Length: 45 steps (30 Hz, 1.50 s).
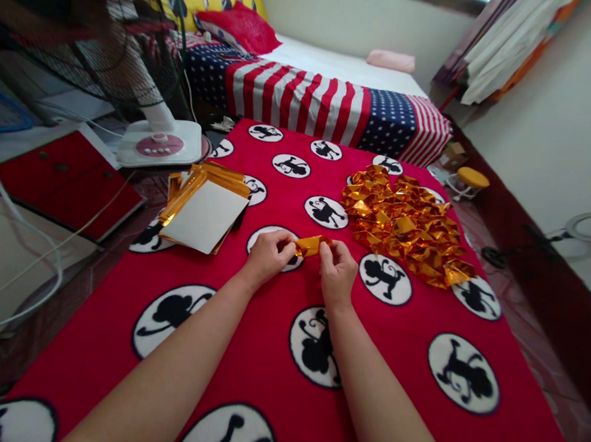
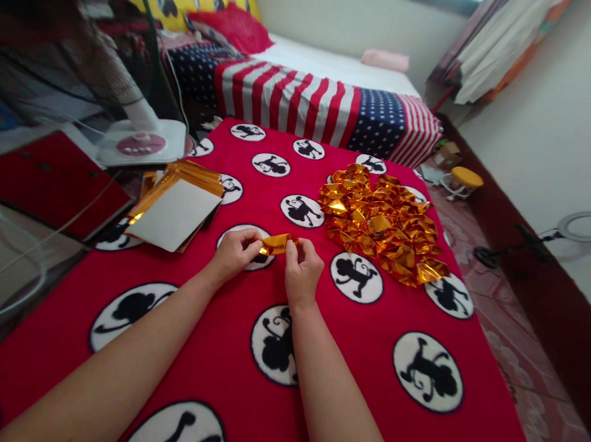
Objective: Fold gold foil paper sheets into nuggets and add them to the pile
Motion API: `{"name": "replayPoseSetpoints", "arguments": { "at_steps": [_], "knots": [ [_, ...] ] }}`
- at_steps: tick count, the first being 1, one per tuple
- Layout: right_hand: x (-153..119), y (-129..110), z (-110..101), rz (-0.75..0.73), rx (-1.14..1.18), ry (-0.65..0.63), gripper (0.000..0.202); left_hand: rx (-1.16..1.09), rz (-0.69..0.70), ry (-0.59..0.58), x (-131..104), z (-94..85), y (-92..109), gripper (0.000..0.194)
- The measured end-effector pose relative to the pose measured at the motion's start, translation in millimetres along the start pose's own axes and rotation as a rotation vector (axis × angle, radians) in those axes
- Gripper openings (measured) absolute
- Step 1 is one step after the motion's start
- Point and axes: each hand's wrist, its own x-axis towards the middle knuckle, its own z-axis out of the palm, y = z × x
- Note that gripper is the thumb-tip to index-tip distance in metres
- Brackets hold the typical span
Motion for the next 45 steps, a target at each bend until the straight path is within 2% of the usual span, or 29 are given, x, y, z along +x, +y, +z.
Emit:
{"name": "replayPoseSetpoints", "arguments": {
  "at_steps": [3,9,15,19,29,35,40,45],
  "knots": [
    [0.2,1.2,0.3,0.018,-0.023,0.003,0.028,0.026,0.003,0.027,0.4,-1.2,0.0,0.023],
    [0.5,1.0,-0.2,0.049,-0.015,0.038,0.026,0.313,0.017,0.013,-1.4,0.8,7.7,0.035],
    [2.6,3.9,0.9,0.103,0.036,0.071,0.019,0.463,-0.066,0.01,-4.1,3.6,13.5,0.042],
    [4.1,5.5,2.1,0.123,0.061,0.078,0.014,0.409,-0.092,-0.021,-5.2,2.6,11.7,0.043],
    [6.3,4.4,2.7,0.112,-0.004,0.101,0.011,0.315,-0.015,-0.148,-7.3,-1.8,12.7,0.034],
    [5.8,4.6,4.2,0.098,-0.023,0.111,0.01,0.305,-0.062,-0.166,-6.3,-2.1,12.3,0.036],
    [5.2,8.7,4.4,0.057,-0.091,0.114,0.011,0.277,-0.073,-0.227,-5.6,-4.4,9.6,0.036],
    [5.6,10.3,3.9,0.035,-0.115,0.11,0.011,0.082,-0.111,-0.259,-4.2,-4.7,3.1,0.037]
  ]
}}
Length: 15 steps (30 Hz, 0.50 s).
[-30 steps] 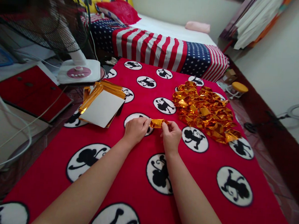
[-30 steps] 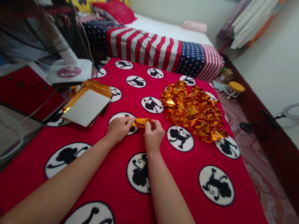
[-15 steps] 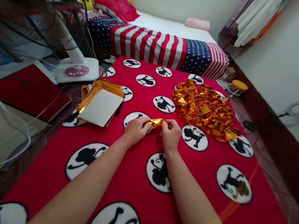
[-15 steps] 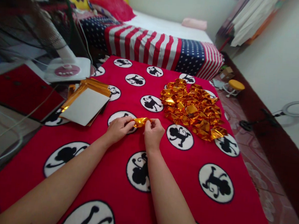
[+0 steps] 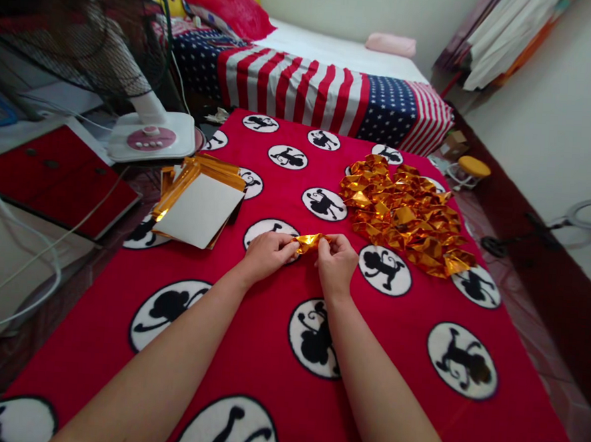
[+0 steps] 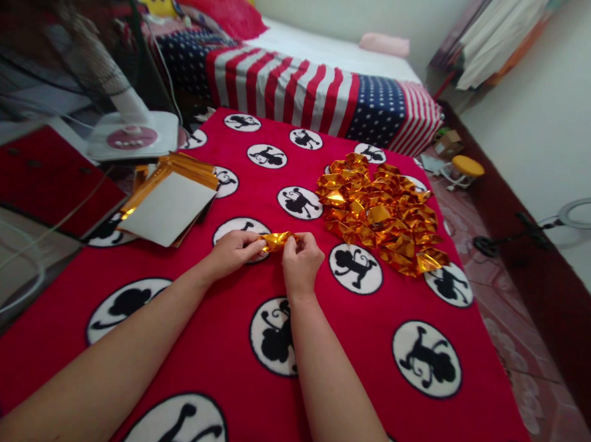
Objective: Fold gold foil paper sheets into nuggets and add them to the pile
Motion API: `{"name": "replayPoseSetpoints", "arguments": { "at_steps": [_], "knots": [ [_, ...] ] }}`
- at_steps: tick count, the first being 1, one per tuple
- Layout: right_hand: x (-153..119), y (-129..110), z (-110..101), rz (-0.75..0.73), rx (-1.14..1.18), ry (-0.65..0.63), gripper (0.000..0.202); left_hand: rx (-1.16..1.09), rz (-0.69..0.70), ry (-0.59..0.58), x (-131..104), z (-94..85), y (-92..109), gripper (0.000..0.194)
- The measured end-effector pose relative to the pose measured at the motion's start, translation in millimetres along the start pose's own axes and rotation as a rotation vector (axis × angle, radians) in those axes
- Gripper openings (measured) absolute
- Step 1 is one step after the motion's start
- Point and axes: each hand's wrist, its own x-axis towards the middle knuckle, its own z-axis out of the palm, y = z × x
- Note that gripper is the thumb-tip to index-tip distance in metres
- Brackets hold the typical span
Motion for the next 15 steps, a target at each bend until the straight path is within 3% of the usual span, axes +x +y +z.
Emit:
{"name": "replayPoseSetpoints", "arguments": {
  "at_steps": [8,15],
  "knots": [
    [-1.8,-2.2,1.9,0.014,0.03,-0.022,0.013,-0.222,-0.05,0.147,8.7,9.1,-7.5,0.04],
    [-1.6,-2.6,1.0,0.022,0.056,-0.013,0.011,-0.071,0.048,-0.013,3.2,3.0,-5.9,0.034]
  ]
}}
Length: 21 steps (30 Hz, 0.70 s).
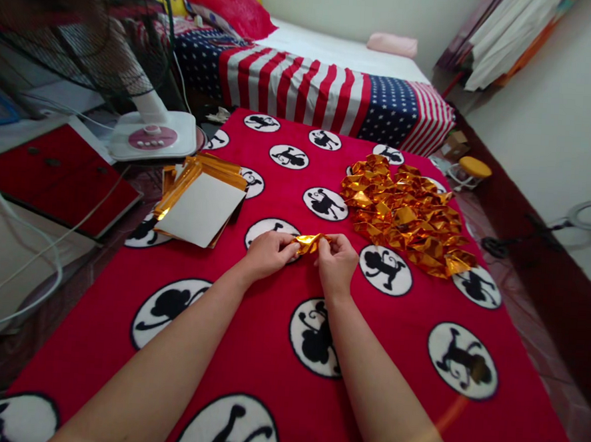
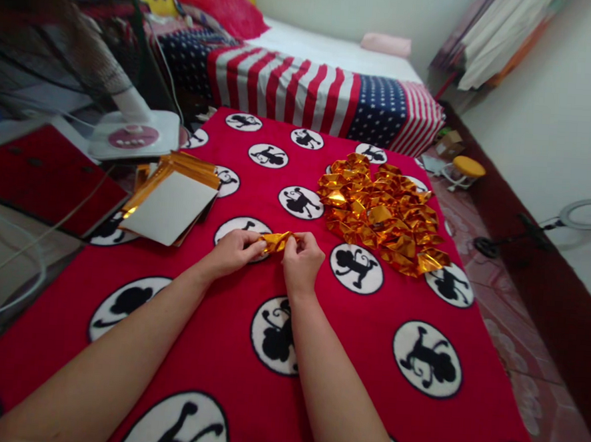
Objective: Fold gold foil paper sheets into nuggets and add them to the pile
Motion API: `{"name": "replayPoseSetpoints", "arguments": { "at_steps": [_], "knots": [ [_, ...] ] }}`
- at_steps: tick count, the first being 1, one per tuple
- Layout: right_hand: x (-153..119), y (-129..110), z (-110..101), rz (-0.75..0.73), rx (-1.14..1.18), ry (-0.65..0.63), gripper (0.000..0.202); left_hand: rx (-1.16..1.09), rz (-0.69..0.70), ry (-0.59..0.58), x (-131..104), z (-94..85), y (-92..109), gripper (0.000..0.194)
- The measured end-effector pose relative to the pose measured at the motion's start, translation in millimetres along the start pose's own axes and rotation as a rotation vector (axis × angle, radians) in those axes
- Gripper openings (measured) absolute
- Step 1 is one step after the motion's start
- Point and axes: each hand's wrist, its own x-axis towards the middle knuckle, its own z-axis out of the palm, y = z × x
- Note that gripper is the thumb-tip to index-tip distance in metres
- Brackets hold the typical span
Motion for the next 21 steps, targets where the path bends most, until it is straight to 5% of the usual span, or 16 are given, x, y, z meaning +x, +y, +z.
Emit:
{"name": "replayPoseSetpoints", "arguments": {
  "at_steps": [8,21],
  "knots": [
    [0.2,0.2,0.2,0.022,0.013,0.001,0.013,-0.126,-0.043,0.022,3.9,3.3,-4.4,0.038],
    [-1.7,-5.0,-3.0,0.041,0.021,-0.068,0.025,0.157,-0.099,0.241,5.7,3.4,4.0,0.034]
  ]
}}
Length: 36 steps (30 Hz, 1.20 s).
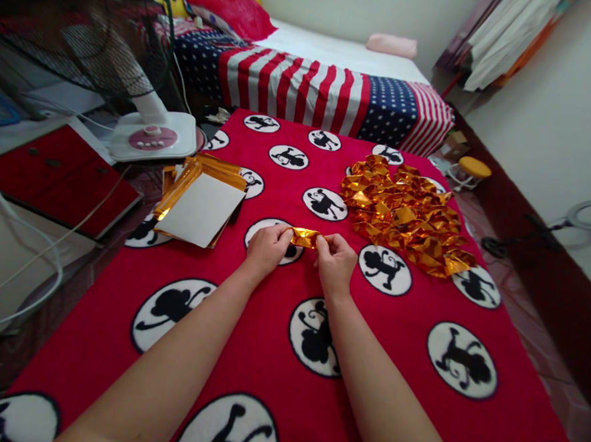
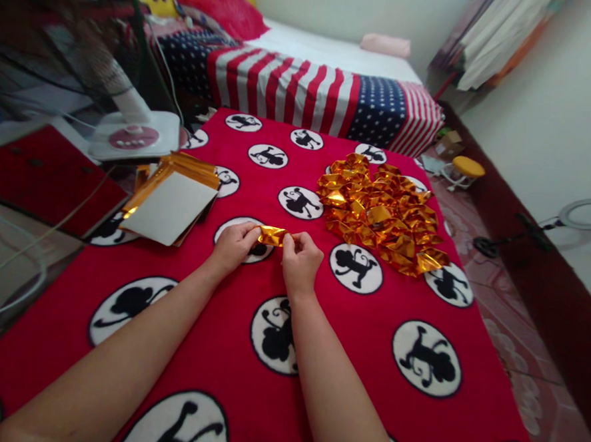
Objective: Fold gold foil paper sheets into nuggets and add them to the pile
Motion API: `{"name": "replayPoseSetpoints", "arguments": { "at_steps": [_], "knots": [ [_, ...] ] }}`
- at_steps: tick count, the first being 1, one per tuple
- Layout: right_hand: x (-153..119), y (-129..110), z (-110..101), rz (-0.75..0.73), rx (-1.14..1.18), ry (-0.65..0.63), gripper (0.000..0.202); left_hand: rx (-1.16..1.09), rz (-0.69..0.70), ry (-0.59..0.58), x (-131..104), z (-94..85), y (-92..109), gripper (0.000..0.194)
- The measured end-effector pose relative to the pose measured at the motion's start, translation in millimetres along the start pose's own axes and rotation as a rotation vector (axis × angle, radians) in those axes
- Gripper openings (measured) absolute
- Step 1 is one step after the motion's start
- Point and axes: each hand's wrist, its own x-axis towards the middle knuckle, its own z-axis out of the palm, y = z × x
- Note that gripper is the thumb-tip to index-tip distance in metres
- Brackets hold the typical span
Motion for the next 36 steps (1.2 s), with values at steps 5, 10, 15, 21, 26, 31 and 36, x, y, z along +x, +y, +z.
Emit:
{"name": "replayPoseSetpoints", "arguments": {
  "at_steps": [5,10,15,21,26,31,36],
  "knots": [
    [-0.3,-1.7,-2.0,0.051,0.117,-0.054,0.027,0.157,-0.009,0.018,-2.4,-0.7,7.1,0.034],
    [0.4,-4.2,-2.6,0.077,0.209,-0.049,0.026,0.215,0.006,0.018,-4.6,0.0,8.0,0.034],
    [0.7,-4.4,-2.1,0.082,0.219,-0.048,0.027,0.172,0.016,0.022,-4.0,1.2,4.0,0.038],
    [0.7,-3.6,-1.4,0.099,0.218,-0.051,0.029,0.061,0.033,0.014,-2.7,0.8,-1.3,0.039],
    [1.2,-2.9,-1.6,0.038,0.07,-0.024,0.034,0.053,0.052,-0.007,-3.0,0.6,-3.9,0.039],
    [1.3,-2.6,-2.8,0.087,0.193,-0.059,0.034,0.15,0.031,-0.022,-2.9,0.7,-0.6,0.039],
    [1.0,-1.9,-2.0,0.098,0.224,-0.03,0.034,0.275,0.059,-0.037,-5.4,1.3,5.7,0.037]
  ]
}}
